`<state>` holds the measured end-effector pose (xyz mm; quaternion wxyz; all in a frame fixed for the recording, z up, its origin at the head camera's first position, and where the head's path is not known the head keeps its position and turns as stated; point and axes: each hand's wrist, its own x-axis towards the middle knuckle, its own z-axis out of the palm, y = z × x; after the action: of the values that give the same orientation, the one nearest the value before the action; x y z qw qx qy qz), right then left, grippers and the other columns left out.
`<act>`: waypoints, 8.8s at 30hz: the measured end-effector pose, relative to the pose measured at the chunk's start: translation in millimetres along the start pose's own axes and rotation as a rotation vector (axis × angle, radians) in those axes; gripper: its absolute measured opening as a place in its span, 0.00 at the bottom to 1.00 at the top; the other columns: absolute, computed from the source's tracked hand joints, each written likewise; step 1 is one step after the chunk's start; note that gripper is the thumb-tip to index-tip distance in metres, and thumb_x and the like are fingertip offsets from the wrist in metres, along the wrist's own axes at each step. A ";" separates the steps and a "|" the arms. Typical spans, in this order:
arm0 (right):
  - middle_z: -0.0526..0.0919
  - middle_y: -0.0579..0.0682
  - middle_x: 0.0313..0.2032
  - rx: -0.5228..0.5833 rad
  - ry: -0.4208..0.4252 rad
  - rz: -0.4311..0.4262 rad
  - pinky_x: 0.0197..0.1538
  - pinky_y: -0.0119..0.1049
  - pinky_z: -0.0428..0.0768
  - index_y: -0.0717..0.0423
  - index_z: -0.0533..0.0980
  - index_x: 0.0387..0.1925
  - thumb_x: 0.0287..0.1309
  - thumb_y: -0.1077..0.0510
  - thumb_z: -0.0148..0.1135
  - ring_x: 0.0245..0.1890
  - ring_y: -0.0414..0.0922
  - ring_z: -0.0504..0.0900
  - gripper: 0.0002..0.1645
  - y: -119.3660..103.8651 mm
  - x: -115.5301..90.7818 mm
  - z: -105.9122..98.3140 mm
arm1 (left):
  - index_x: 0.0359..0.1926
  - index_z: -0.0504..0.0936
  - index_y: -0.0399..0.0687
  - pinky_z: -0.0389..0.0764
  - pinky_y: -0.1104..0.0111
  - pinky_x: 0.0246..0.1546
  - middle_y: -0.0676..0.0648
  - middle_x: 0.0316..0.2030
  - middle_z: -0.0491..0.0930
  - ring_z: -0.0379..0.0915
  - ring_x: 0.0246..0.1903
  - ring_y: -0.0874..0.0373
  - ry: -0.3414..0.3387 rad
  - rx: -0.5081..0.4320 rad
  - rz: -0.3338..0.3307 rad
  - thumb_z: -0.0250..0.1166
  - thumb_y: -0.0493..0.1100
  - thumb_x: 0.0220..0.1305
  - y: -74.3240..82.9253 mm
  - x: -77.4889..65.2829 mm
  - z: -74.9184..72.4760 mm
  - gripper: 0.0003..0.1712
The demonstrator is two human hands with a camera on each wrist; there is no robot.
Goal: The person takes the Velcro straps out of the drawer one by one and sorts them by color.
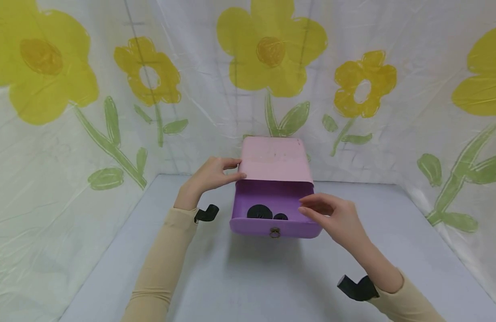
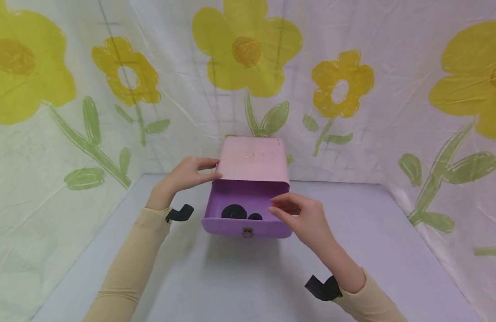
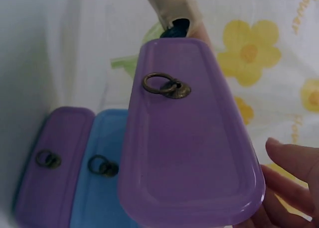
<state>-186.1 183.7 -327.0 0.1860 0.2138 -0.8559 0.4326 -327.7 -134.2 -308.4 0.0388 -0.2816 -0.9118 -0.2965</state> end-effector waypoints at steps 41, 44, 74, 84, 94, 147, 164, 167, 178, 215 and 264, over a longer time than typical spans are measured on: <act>0.85 0.50 0.43 -0.003 -0.681 -0.050 0.44 0.31 0.83 0.56 0.80 0.45 0.47 0.65 0.71 0.41 0.44 0.85 0.20 20.7 59.5 14.2 | 0.62 0.74 0.45 0.73 0.57 0.59 0.45 0.59 0.76 0.73 0.58 0.53 0.004 -0.008 0.005 0.63 0.63 0.58 1.3 -0.5 1.1 0.38; 0.85 0.49 0.41 -0.017 -0.698 -0.055 0.43 0.30 0.83 0.56 0.80 0.45 0.47 0.65 0.71 0.40 0.43 0.85 0.20 20.7 60.2 14.5 | 0.62 0.74 0.46 0.73 0.57 0.59 0.45 0.59 0.76 0.73 0.58 0.54 0.005 -0.008 0.004 0.63 0.63 0.58 0.6 -0.3 1.3 0.38; 0.85 0.45 0.38 -0.042 -0.767 -0.082 0.41 0.31 0.82 0.52 0.82 0.42 0.45 0.65 0.72 0.35 0.37 0.84 0.18 21.0 66.2 25.9 | 0.63 0.74 0.46 0.73 0.57 0.59 0.45 0.59 0.75 0.73 0.58 0.53 0.005 -0.010 -0.002 0.64 0.63 0.58 1.3 -0.6 1.3 0.38; 0.85 0.45 0.37 -0.066 -0.751 -0.104 0.40 0.31 0.82 0.52 0.82 0.41 0.45 0.64 0.72 0.35 0.38 0.84 0.17 18.3 65.8 25.0 | 0.63 0.73 0.46 0.73 0.57 0.60 0.45 0.60 0.75 0.73 0.59 0.53 -0.002 -0.005 -0.001 0.63 0.63 0.59 2.2 -1.4 1.4 0.37; 0.85 0.42 0.36 -0.123 -0.687 -0.122 0.40 0.30 0.82 0.51 0.83 0.40 0.44 0.61 0.74 0.35 0.35 0.84 0.17 19.0 64.7 18.7 | 0.62 0.74 0.46 0.73 0.57 0.59 0.45 0.59 0.75 0.73 0.58 0.53 0.002 -0.007 0.007 0.63 0.62 0.59 3.1 -2.7 0.6 0.37; 0.86 0.45 0.39 -0.081 -0.409 0.139 0.40 0.33 0.83 0.46 0.81 0.45 0.44 0.48 0.75 0.38 0.39 0.85 0.23 27.1 41.7 -67.5 | 0.63 0.74 0.47 0.73 0.56 0.59 0.45 0.59 0.76 0.73 0.59 0.53 0.010 -0.015 0.013 0.62 0.64 0.58 0.8 -2.1 1.9 0.38; 0.85 0.46 0.40 -0.148 -0.365 0.190 0.41 0.32 0.81 0.48 0.80 0.47 0.46 0.47 0.74 0.40 0.39 0.84 0.25 58.2 34.9 -80.8 | 0.62 0.74 0.47 0.73 0.56 0.59 0.45 0.59 0.76 0.73 0.58 0.53 0.015 -0.010 0.011 0.63 0.64 0.58 -0.9 -1.0 2.7 0.38; 0.85 0.47 0.41 -0.156 -0.363 0.204 0.42 0.32 0.81 0.49 0.80 0.48 0.47 0.46 0.73 0.41 0.40 0.84 0.25 65.7 33.4 -81.6 | 0.63 0.74 0.47 0.73 0.56 0.59 0.45 0.59 0.76 0.73 0.58 0.53 0.013 -0.009 0.009 0.62 0.64 0.58 -0.9 -1.2 3.2 0.38; 0.85 0.53 0.42 -0.150 -0.324 0.229 0.40 0.29 0.80 0.56 0.79 0.49 0.47 0.49 0.73 0.40 0.42 0.83 0.28 102.5 27.6 -80.0 | 0.63 0.74 0.47 0.73 0.56 0.58 0.44 0.58 0.76 0.72 0.59 0.52 0.015 -0.012 0.002 0.62 0.64 0.58 1.1 -2.0 3.3 0.38; 0.78 0.64 0.54 -0.153 -0.262 0.505 0.53 0.59 0.73 0.61 0.74 0.56 0.51 0.48 0.70 0.54 0.61 0.77 0.34 205.0 4.5 -59.0 | 0.62 0.74 0.47 0.74 0.58 0.58 0.45 0.58 0.76 0.73 0.58 0.54 0.025 -0.012 0.005 0.63 0.62 0.59 -0.3 -1.6 4.7 0.36; 0.80 0.65 0.51 -0.177 -0.055 0.517 0.54 0.51 0.75 0.62 0.75 0.56 0.53 0.53 0.69 0.52 0.59 0.79 0.30 249.0 -2.3 -11.3 | 0.63 0.74 0.46 0.74 0.56 0.58 0.44 0.59 0.76 0.73 0.58 0.52 0.027 -0.014 0.011 0.63 0.61 0.59 2.6 -3.4 3.2 0.36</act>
<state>-313.9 326.4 -486.4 0.0640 -0.0171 -0.9214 0.3830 -323.2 -132.4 -310.5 0.0508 -0.2830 -0.9074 -0.3066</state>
